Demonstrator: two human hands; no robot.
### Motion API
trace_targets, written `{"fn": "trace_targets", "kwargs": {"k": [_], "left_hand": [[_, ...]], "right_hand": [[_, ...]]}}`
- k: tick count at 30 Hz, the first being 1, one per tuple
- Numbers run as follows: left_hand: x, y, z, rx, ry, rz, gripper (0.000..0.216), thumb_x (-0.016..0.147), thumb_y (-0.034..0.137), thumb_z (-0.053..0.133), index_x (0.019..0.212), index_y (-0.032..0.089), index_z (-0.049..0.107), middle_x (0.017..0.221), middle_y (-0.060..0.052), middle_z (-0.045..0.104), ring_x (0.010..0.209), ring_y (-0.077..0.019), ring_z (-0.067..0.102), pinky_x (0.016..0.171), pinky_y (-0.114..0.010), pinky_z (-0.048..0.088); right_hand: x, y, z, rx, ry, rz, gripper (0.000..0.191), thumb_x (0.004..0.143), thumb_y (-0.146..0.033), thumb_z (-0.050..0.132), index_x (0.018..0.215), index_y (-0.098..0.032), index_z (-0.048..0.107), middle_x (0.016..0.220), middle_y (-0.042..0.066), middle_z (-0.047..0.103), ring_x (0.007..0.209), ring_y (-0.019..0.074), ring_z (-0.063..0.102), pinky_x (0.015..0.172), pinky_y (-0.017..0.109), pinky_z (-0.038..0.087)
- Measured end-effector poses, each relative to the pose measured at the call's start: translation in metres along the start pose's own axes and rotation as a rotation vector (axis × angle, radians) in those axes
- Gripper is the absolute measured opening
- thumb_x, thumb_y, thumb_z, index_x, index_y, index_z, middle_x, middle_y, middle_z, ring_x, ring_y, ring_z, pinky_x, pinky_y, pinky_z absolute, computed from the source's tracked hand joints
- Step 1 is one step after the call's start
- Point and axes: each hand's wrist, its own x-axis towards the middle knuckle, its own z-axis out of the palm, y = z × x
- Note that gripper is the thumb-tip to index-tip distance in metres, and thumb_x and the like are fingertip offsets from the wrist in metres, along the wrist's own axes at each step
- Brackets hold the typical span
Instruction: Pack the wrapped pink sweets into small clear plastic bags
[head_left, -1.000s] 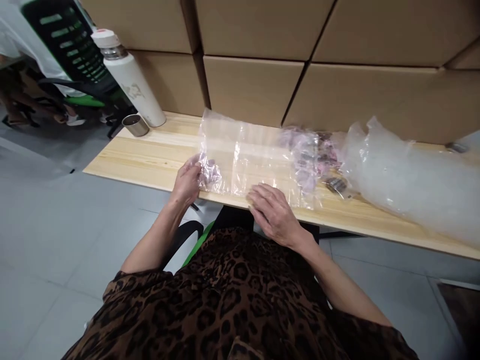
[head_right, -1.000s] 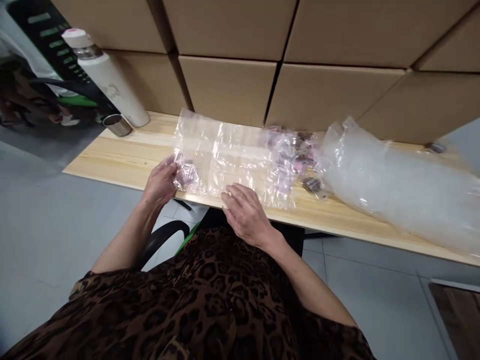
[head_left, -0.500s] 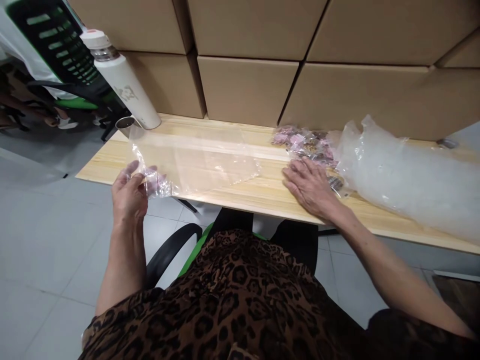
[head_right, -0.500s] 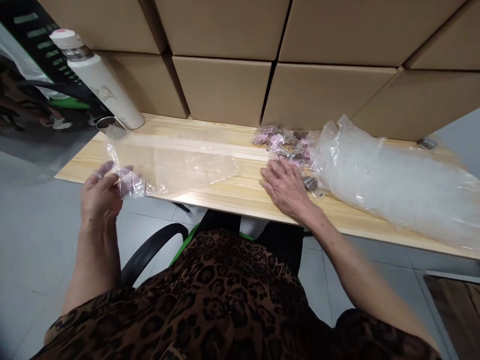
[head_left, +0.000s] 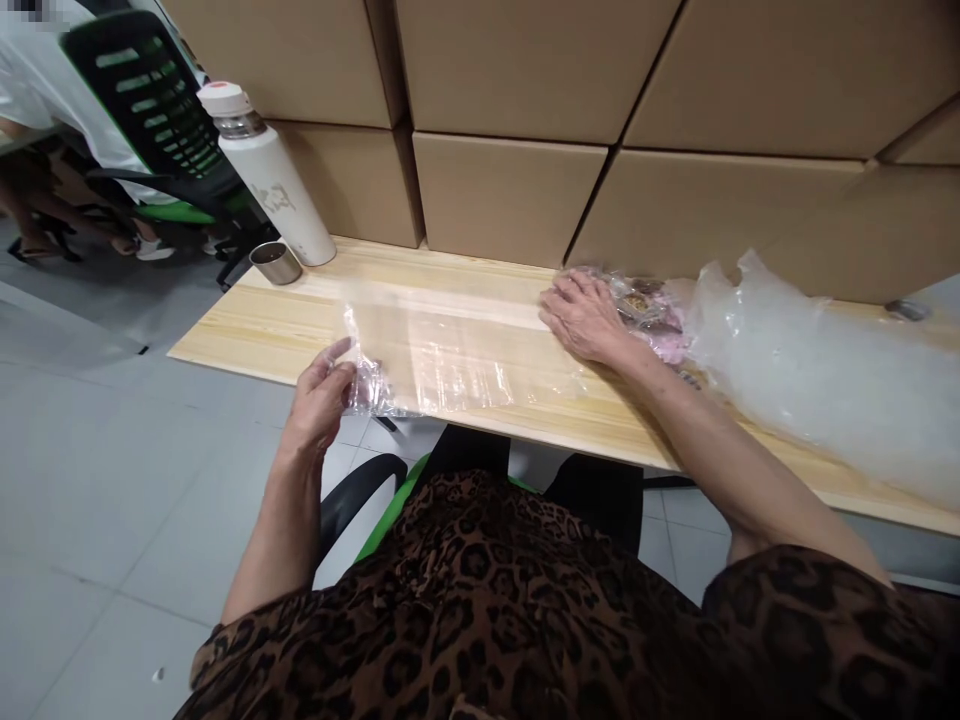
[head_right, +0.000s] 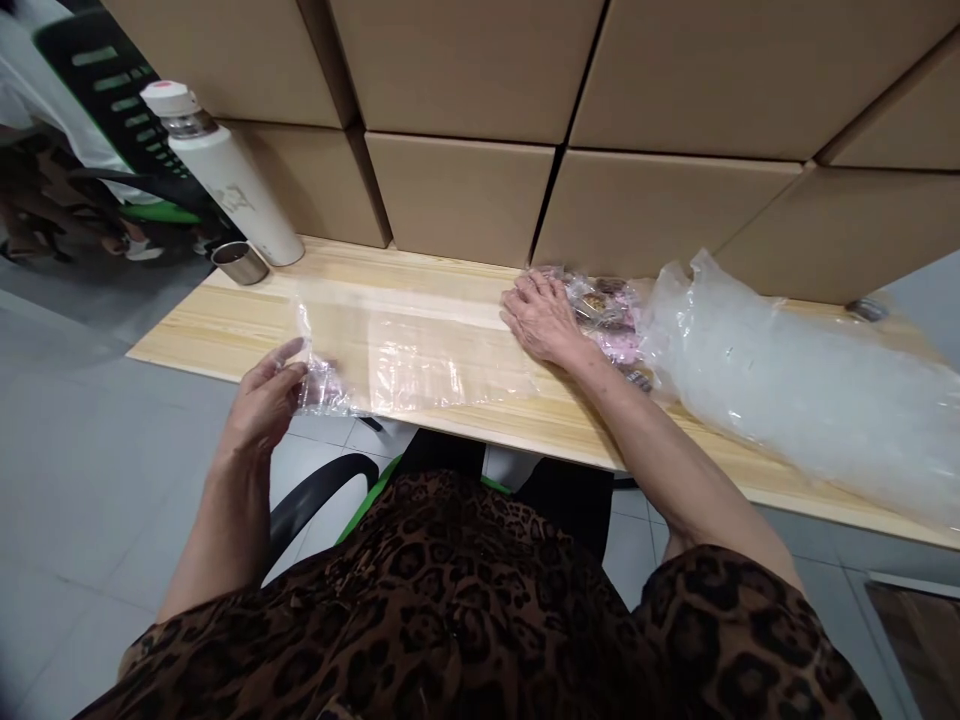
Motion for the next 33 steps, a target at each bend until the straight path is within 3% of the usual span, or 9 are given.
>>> {"fn": "trace_targets", "kwargs": {"k": [9, 12, 14, 17, 20, 23, 26, 29, 33], "left_hand": [[0.016, 0.001, 0.016, 0.309, -0.141, 0.079, 0.073, 0.081, 0.037, 0.069, 0.148, 0.010, 0.059, 0.060, 0.004, 0.061, 0.053, -0.0194, 0.060, 0.058, -0.032, 0.053], [0.012, 0.004, 0.022, 0.494, 0.008, 0.319, 0.072, 0.082, 0.034, 0.075, 0.149, 0.013, 0.061, 0.099, -0.010, 0.077, 0.099, -0.0305, 0.074, 0.099, -0.046, 0.059], [0.002, 0.010, 0.029, 0.548, 0.173, 0.509, 0.075, 0.079, 0.029, 0.080, 0.150, 0.014, 0.061, 0.143, -0.019, 0.068, 0.142, -0.0382, 0.058, 0.129, -0.055, 0.038], [-0.024, 0.021, 0.051, 0.476, 0.235, 0.658, 0.072, 0.083, 0.029, 0.080, 0.151, 0.019, 0.058, 0.168, -0.018, 0.048, 0.163, -0.0377, 0.035, 0.138, -0.056, 0.020], [-0.051, 0.024, 0.090, 0.269, 0.025, 0.696, 0.060, 0.090, 0.030, 0.076, 0.148, 0.025, 0.062, 0.161, -0.011, 0.057, 0.156, -0.0329, 0.044, 0.132, -0.050, 0.033], [-0.069, 0.013, 0.138, 0.047, -0.332, 0.550, 0.045, 0.096, 0.032, 0.073, 0.141, 0.028, 0.068, 0.152, -0.009, 0.065, 0.143, -0.0295, 0.056, 0.122, -0.043, 0.043], [-0.072, -0.003, 0.181, -0.158, -0.529, 0.318, 0.037, 0.093, 0.029, 0.075, 0.131, 0.026, 0.074, 0.137, -0.011, 0.071, 0.126, -0.0269, 0.065, 0.112, -0.040, 0.049], [-0.068, -0.019, 0.207, -0.313, -0.608, 0.141, 0.035, 0.089, 0.023, 0.081, 0.124, 0.024, 0.076, 0.128, -0.009, 0.072, 0.116, -0.0231, 0.067, 0.115, -0.042, 0.048], [-0.062, -0.033, 0.219, -0.468, -0.599, -0.100, 0.029, 0.085, 0.015, 0.084, 0.113, 0.021, 0.077, 0.116, -0.007, 0.074, 0.115, -0.0203, 0.069, 0.123, -0.044, 0.044]], "right_hand": [[-0.020, 0.041, -0.006, -0.065, -0.024, 0.118, 0.049, 0.112, -0.029, 0.031, 0.143, -0.014, 0.067, 0.154, 0.019, 0.065, 0.133, 0.0384, 0.059, 0.115, 0.056, 0.041], [-0.027, 0.044, -0.011, -0.062, -0.050, 0.161, 0.049, 0.111, -0.028, 0.033, 0.142, -0.013, 0.067, 0.151, 0.021, 0.066, 0.126, 0.0387, 0.062, 0.112, 0.055, 0.042], [-0.027, 0.046, -0.014, -0.056, -0.046, 0.189, 0.048, 0.110, -0.030, 0.034, 0.136, -0.013, 0.070, 0.142, 0.023, 0.070, 0.123, 0.0392, 0.063, 0.109, 0.055, 0.045], [-0.016, 0.049, -0.017, -0.032, 0.002, 0.214, 0.047, 0.110, -0.035, 0.034, 0.129, -0.013, 0.072, 0.133, 0.024, 0.071, 0.124, 0.0408, 0.061, 0.106, 0.056, 0.048], [0.006, 0.048, -0.016, -0.011, 0.029, 0.203, 0.045, 0.106, -0.035, 0.042, 0.134, -0.012, 0.069, 0.139, 0.025, 0.068, 0.131, 0.0448, 0.057, 0.107, 0.061, 0.047], [0.028, 0.043, -0.012, -0.015, -0.078, 0.231, 0.048, 0.104, -0.034, 0.046, 0.140, -0.010, 0.066, 0.142, 0.028, 0.067, 0.132, 0.0450, 0.057, 0.108, 0.062, 0.047], [0.042, 0.040, -0.009, -0.014, -0.158, 0.279, 0.048, 0.106, -0.027, 0.038, 0.135, -0.004, 0.068, 0.138, 0.031, 0.069, 0.130, 0.0428, 0.061, 0.110, 0.058, 0.047], [0.046, 0.048, -0.010, 0.014, -0.123, 0.307, 0.049, 0.106, -0.023, 0.032, 0.128, -0.001, 0.070, 0.134, 0.034, 0.070, 0.128, 0.0427, 0.064, 0.110, 0.056, 0.048], [0.035, 0.063, -0.021, 0.262, 0.192, 0.433, 0.046, 0.110, -0.039, 0.036, 0.131, -0.015, 0.069, 0.130, 0.023, 0.074, 0.121, 0.0364, 0.068, 0.105, 0.050, 0.054]]}}
